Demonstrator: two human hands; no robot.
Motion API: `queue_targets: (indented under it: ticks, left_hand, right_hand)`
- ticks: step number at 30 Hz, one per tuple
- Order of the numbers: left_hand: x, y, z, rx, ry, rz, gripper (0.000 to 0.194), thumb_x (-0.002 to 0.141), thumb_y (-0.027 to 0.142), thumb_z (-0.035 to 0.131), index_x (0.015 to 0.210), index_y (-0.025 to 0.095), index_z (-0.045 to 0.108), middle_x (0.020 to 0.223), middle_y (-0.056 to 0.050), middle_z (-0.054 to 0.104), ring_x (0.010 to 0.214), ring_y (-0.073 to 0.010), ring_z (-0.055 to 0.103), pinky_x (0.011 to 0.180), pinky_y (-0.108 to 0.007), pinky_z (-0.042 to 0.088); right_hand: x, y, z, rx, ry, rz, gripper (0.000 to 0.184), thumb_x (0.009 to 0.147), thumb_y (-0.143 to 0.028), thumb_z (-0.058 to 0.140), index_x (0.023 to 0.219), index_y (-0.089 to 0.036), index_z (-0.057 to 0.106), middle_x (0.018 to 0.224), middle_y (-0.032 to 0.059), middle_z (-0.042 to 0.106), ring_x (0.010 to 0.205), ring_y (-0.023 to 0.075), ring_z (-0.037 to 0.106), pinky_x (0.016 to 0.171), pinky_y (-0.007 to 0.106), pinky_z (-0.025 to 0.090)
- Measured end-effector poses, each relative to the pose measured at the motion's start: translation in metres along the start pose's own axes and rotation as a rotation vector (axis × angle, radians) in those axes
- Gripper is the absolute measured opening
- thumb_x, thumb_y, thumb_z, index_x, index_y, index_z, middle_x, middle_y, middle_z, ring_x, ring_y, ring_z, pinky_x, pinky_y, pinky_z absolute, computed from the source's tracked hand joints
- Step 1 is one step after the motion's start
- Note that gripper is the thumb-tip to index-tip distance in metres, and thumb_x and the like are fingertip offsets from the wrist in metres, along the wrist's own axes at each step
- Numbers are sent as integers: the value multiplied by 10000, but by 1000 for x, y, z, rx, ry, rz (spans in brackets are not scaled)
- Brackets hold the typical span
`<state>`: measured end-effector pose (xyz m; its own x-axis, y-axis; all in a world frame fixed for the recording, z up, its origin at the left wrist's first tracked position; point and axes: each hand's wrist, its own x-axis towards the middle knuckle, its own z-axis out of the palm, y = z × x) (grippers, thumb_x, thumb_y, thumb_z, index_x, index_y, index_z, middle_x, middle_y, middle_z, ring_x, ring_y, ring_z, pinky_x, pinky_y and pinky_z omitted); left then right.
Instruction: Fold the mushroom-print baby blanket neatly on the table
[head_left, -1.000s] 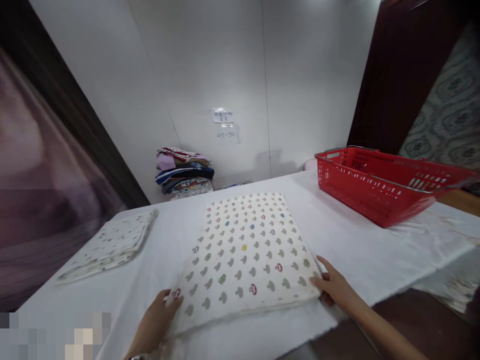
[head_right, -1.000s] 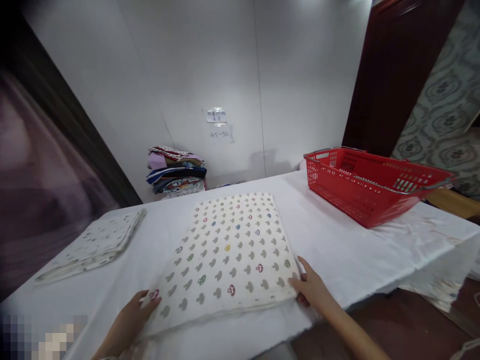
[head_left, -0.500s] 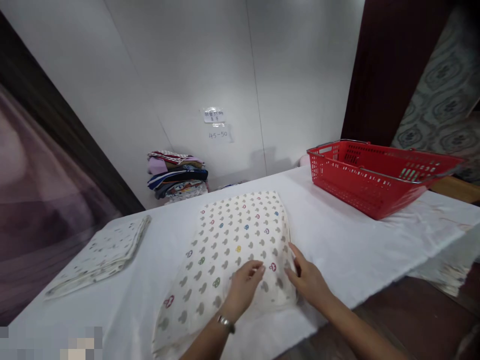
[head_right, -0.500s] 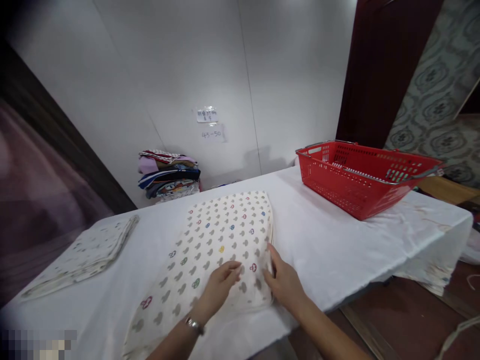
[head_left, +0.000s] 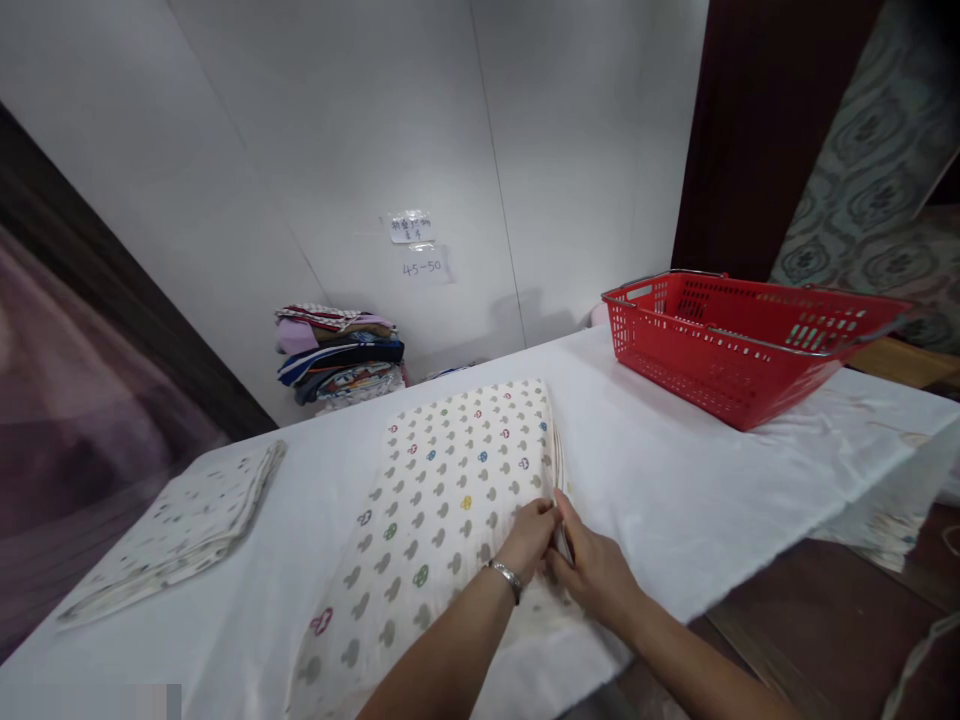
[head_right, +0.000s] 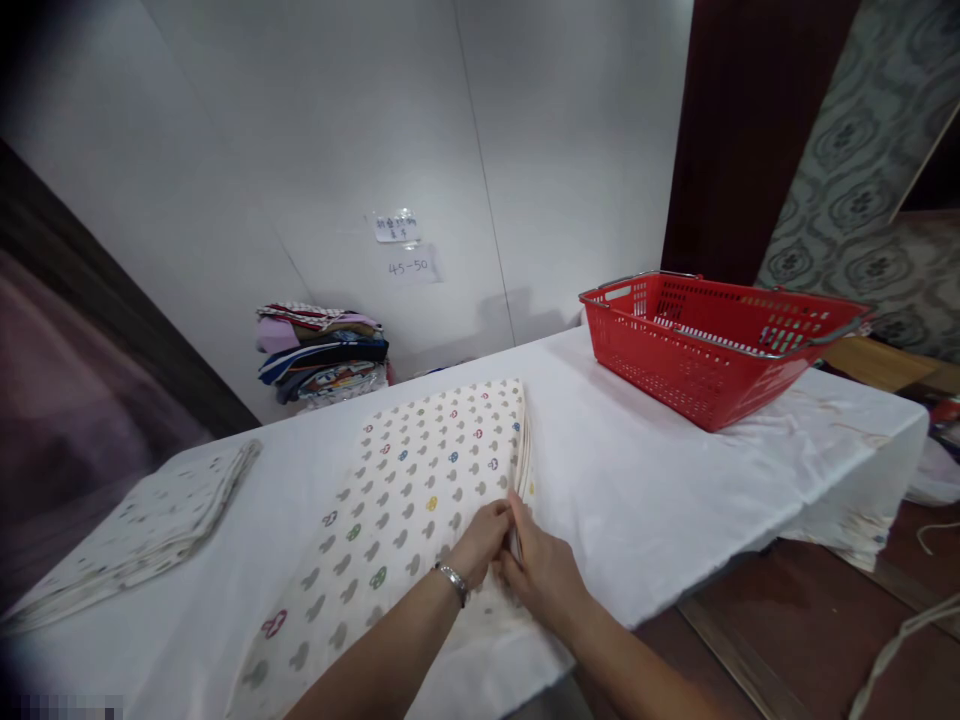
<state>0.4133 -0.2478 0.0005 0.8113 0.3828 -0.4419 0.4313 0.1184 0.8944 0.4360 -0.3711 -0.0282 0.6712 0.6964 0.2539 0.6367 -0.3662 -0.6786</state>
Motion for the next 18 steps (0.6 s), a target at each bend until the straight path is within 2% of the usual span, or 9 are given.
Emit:
queue_targets:
  ticks: [4,7,9,11,14,16,18]
  left_hand:
    - [1,1,11,-51,-41,-12,270,756,424,560,689,171,495,551,45,432,470,-73,408,431,-191,339]
    - [1,0,22,-34,-110,-1,353,778,507,502,768,157,541,660,2,525,495,-92,471,462,-232,407]
    - [0,-4,25,50,-159,50,363,781,499,494,816,147,576,764,-38,585,554,-116,530,497,-249,433]
    - [-2,-9,20,225,-151,170,310,773,445,521,837,156,614,807,-55,622,638,-146,570,571,-266,454]
    - [-5,-19,-10,565,28,438,227,781,356,525,874,194,654,850,-52,649,791,-185,579,757,-308,450]
    - [-9,-24,-46,743,185,555,226,812,311,486,924,207,653,934,-57,647,894,-198,568,844,-327,426]
    - [-14,-29,-88,880,316,582,246,843,275,444,971,202,640,1010,-71,635,976,-203,552,895,-333,408]
  right_hand:
    - [-5,8,-9,147,25,160,749,841,-353,457,1462,-202,65,719,-20,578,614,169,559,564,271,413]
    - [-11,22,-14,283,63,260,805,832,-402,481,1462,-183,29,619,-68,462,539,142,491,507,248,355]
    - [-15,34,-17,322,79,338,833,823,-428,489,1460,-164,22,579,-85,412,508,135,464,483,243,329]
    - [-21,44,-22,312,40,405,831,817,-433,487,1459,-151,41,562,-88,418,498,136,468,481,247,338]
    - [-29,54,-34,172,-45,409,725,814,-452,473,1431,-169,218,702,-24,563,603,163,552,569,288,424]
    - [-33,56,-43,30,-29,342,599,824,-488,444,1349,-206,386,955,49,615,792,201,595,680,328,466]
    - [-33,55,-48,-75,34,237,507,843,-501,403,1259,-227,492,1191,84,552,1024,238,552,805,360,471]
